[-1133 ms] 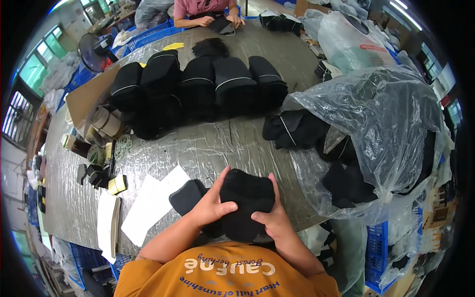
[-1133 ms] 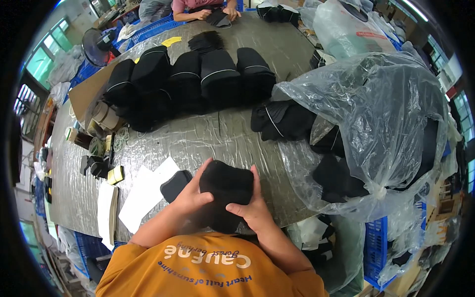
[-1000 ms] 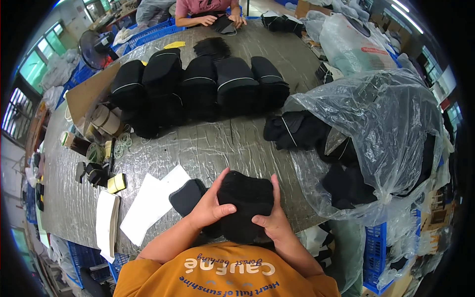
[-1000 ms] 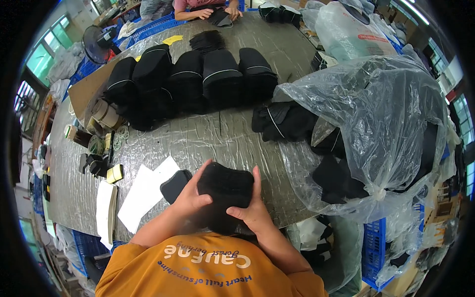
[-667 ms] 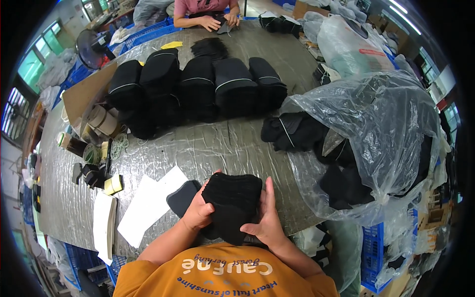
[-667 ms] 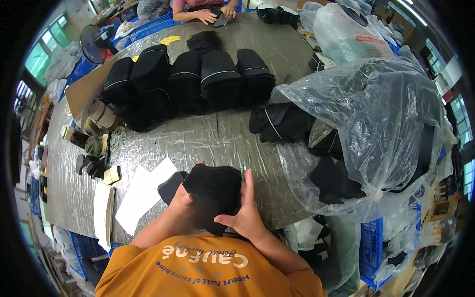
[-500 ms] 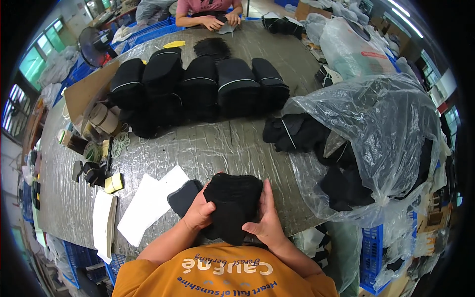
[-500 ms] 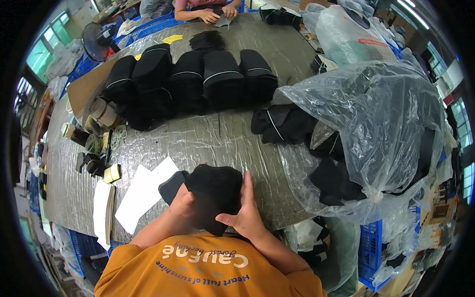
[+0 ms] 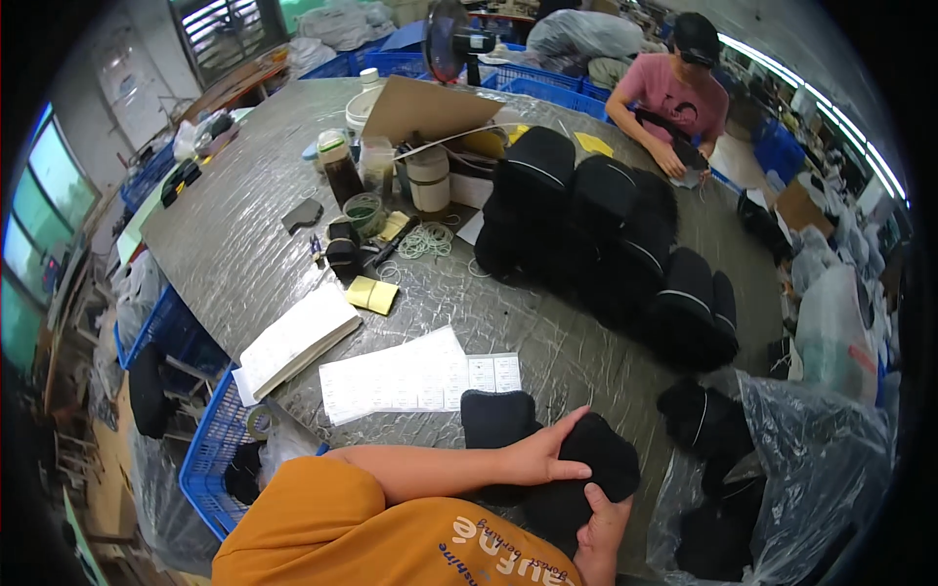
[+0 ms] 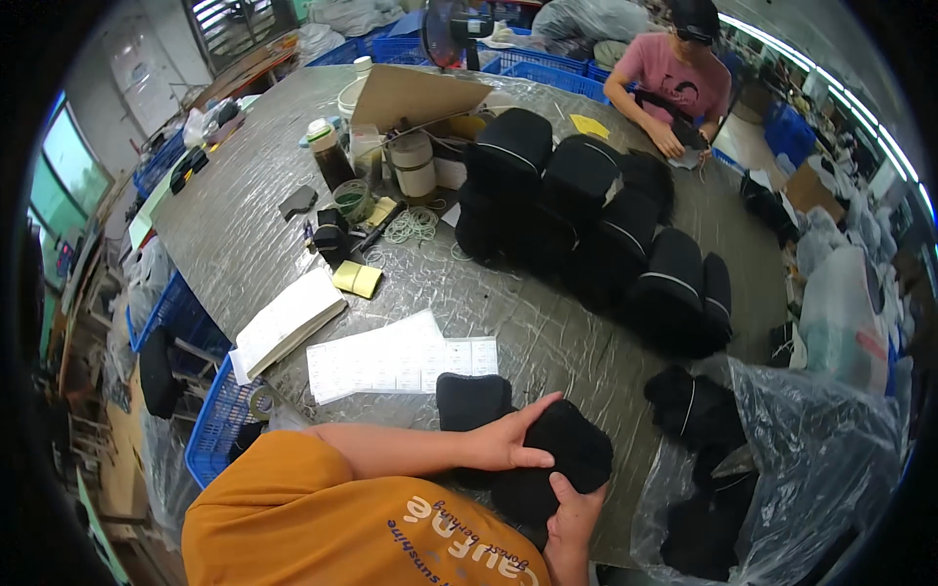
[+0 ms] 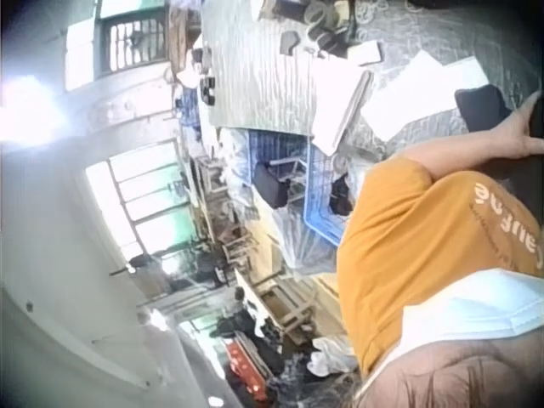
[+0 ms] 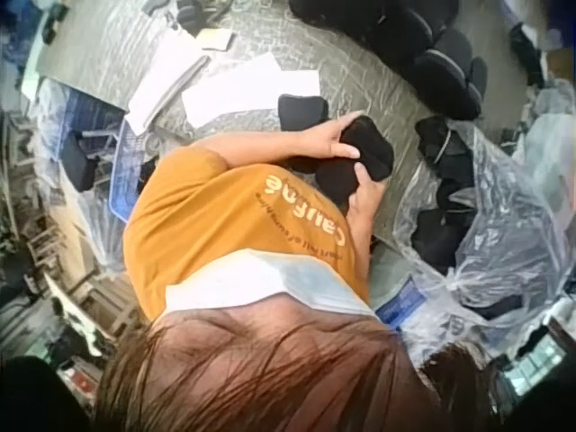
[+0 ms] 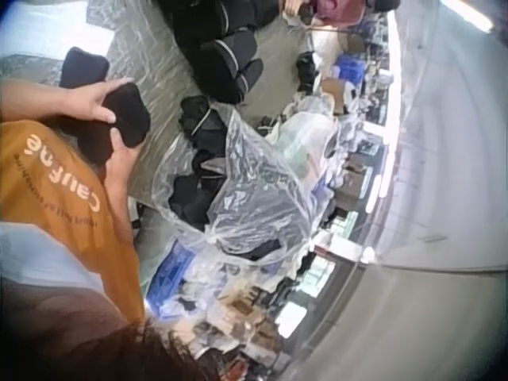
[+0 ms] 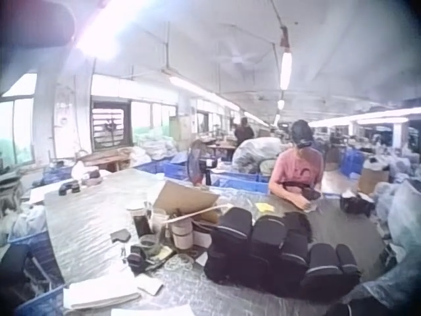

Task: Applying adhesive labels to black shoe components and stacking them.

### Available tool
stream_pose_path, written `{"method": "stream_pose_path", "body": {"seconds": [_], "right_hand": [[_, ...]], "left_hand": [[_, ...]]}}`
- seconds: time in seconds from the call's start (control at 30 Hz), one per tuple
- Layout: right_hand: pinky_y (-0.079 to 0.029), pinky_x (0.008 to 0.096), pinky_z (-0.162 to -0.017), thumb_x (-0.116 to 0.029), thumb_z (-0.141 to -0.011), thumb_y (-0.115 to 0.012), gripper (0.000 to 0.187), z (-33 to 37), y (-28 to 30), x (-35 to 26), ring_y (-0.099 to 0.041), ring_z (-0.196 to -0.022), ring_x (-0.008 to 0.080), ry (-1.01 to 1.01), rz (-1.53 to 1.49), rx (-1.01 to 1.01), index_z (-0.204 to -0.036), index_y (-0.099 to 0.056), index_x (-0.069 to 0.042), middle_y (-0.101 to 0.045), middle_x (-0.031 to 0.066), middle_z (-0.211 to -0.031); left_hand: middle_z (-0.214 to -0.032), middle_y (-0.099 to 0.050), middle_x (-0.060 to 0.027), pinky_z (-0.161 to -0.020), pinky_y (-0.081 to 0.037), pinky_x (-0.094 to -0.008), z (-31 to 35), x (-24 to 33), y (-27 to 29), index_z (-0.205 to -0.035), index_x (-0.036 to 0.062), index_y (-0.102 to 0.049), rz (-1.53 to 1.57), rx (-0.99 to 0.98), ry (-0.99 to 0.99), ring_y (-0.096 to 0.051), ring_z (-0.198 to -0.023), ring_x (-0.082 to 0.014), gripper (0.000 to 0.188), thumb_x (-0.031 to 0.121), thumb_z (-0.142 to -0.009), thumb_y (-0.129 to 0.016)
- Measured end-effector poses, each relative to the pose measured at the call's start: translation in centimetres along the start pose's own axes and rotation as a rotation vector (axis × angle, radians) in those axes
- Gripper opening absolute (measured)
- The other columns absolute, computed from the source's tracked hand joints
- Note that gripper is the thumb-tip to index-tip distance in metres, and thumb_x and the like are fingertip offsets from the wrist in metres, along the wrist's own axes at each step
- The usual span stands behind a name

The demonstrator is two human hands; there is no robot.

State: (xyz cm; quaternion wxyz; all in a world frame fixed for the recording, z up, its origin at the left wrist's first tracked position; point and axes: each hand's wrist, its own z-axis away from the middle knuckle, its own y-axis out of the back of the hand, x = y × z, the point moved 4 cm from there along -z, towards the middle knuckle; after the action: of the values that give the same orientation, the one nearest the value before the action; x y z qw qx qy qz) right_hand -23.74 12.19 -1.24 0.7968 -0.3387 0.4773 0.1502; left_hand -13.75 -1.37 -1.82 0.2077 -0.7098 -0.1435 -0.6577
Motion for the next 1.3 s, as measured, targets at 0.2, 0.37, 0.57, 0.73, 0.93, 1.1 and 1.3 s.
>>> {"method": "stream_pose_path", "body": {"seconds": [0.2, 0.37, 0.57, 0.73, 0.93, 1.1, 1.3], "right_hand": [[-0.043, 0.0475, -0.104, -0.009, -0.074, -0.069, 0.063, -3.2, 2.7, 0.5, -0.055, -0.119, 0.0346, -0.168, -0.356, -0.156, -0.134, -0.049, 0.000, -0.056, 0.0173, -0.130], [-0.041, 0.0518, -0.107, -0.032, -0.074, -0.071, 0.070, -3.0, 4.3, 1.4, -0.054, -0.121, 0.0343, -0.226, -0.323, -0.213, -0.135, -0.050, -0.004, -0.057, 0.0143, -0.131], [-0.041, 0.0516, -0.107, -0.025, -0.065, -0.069, 0.075, -2.9, 2.0, 0.7, -0.054, -0.121, 0.0354, -0.172, -0.352, -0.308, -0.134, -0.049, -0.001, -0.055, 0.0165, -0.133], [-0.039, 0.0506, -0.109, -0.027, -0.066, -0.071, 0.076, -4.5, 2.1, 1.4, -0.051, -0.124, 0.0340, -0.182, -0.368, -0.352, -0.134, -0.049, -0.002, -0.053, 0.0149, -0.136], [-0.039, 0.0458, -0.109, -0.018, -0.063, -0.077, 0.078, -6.8, -7.0, 0.0, -0.052, -0.124, 0.0311, -0.082, -0.275, -0.574, -0.134, -0.048, 0.000, -0.055, 0.0132, -0.133], [-0.043, 0.0408, -0.105, -0.016, -0.065, -0.078, 0.080, -5.9, -7.4, -0.1, -0.056, -0.119, 0.0292, -0.205, -0.368, -0.733, -0.135, -0.045, 0.002, -0.056, 0.0147, -0.131], [-0.045, 0.0398, -0.102, -0.015, -0.065, -0.081, 0.080, -5.0, -3.4, -6.7, -0.058, -0.116, 0.0282, -0.021, -0.467, -0.471, -0.135, -0.045, -0.001, -0.059, 0.0136, -0.127]], "left_hand": [[-0.111, -0.062, -0.0227, -0.092, -0.047, -0.0427, -4.3, 2.4, 15.4, -0.109, -0.0006, -0.065, -0.748, 0.631, 0.043, -0.057, -0.108, -0.0382, 0.034, 0.022, -0.083, -0.070], [-0.102, -0.062, -0.0152, -0.087, -0.047, -0.0454, -5.8, -1.1, 27.5, -0.095, 0.0036, -0.068, -1.217, 0.796, 0.112, -0.055, -0.102, -0.0351, 0.019, 0.015, -0.080, -0.064], [-0.101, -0.063, -0.0117, -0.086, -0.046, -0.0455, -6.4, -1.6, 28.3, -0.091, 0.0028, -0.066, -1.377, 0.579, 0.184, -0.055, -0.104, -0.0303, 0.014, 0.013, -0.083, -0.060], [-0.081, -0.065, -0.0043, -0.077, -0.049, -0.0267, -3.8, 1.2, 26.6, -0.084, 0.0029, -0.058, -0.283, 0.427, 0.079, -0.063, -0.080, -0.0128, 0.012, 0.008, -0.095, -0.056], [-0.085, -0.067, -0.0038, -0.076, -0.050, -0.0263, -2.7, 5.3, 13.7, -0.091, 0.0017, -0.063, -0.124, 0.081, 0.059, -0.062, -0.082, -0.0089, 0.005, 0.006, -0.090, -0.063], [-0.089, -0.068, -0.0037, -0.076, -0.051, -0.0259, -2.6, 5.6, 8.5, -0.095, 0.0022, -0.066, 0.175, 0.125, 0.174, -0.062, -0.083, -0.0090, 0.011, 0.004, -0.085, -0.069], [-0.065, -0.048, 0.0043, -0.051, -0.033, -0.0230, -1.4, 1.0, 5.8, -0.100, 0.0029, -0.062, 0.749, -0.293, 0.275, -0.036, -0.052, -0.0072, 0.028, 0.027, -0.089, -0.069]]}}
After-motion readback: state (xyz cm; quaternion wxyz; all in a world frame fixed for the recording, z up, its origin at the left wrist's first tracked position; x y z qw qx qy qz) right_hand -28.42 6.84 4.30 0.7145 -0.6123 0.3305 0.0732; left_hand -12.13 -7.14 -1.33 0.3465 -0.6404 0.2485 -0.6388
